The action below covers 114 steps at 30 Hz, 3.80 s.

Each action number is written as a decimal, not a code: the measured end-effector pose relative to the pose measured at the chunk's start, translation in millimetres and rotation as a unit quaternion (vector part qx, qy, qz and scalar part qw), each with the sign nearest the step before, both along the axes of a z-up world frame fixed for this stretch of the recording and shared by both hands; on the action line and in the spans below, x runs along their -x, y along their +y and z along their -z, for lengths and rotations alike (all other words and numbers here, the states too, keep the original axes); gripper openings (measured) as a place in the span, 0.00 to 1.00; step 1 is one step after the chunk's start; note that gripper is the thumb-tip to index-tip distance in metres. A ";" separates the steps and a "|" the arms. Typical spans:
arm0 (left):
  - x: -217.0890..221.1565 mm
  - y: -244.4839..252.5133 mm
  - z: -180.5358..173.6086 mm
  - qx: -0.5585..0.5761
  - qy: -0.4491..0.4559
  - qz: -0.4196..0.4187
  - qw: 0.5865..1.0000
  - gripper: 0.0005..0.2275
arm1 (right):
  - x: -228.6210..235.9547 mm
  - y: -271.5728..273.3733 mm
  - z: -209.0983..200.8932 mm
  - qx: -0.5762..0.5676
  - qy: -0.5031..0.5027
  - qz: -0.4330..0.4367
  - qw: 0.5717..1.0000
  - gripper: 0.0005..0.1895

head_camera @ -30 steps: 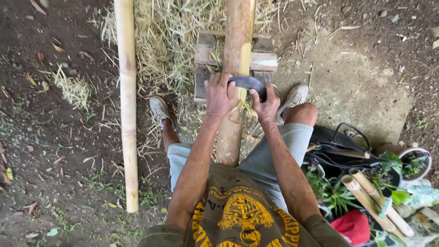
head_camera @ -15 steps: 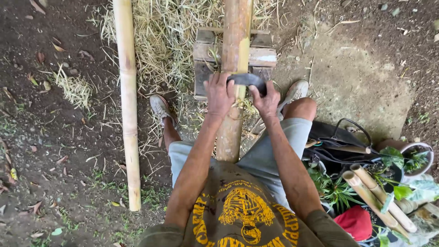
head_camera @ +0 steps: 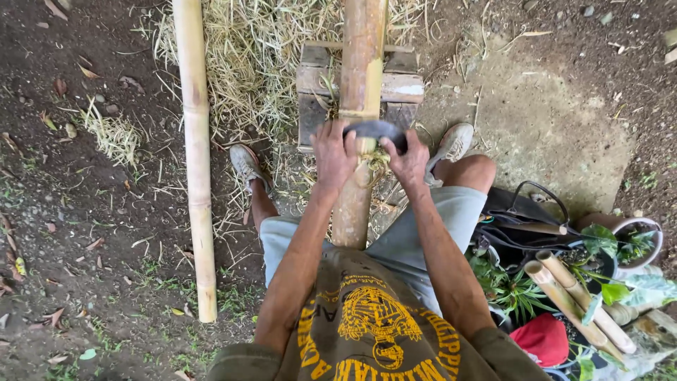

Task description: The person is using a curved blade to shave and shape a piece of green bamboo.

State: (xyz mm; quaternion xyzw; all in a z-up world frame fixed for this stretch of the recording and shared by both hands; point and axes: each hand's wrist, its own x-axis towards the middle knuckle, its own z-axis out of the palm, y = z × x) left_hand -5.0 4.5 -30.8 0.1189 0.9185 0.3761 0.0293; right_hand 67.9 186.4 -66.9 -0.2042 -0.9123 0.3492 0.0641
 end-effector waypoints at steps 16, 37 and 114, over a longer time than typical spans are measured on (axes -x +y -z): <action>-23.9 -10.4 -22.2 0.031 0.001 -0.015 0.999 0.08 | -16.7 -7.4 -9.3 0.059 0.003 -0.007 0.998 0.26; 118.4 31.8 0.8 -0.060 0.038 -0.046 0.996 0.10 | 113.3 26.4 -23.0 -0.042 -0.049 0.019 0.998 0.33; 57.3 1.7 -4.0 -0.088 -0.086 -0.052 0.991 0.07 | 66.7 11.7 -51.5 -0.130 -0.067 -0.057 0.988 0.27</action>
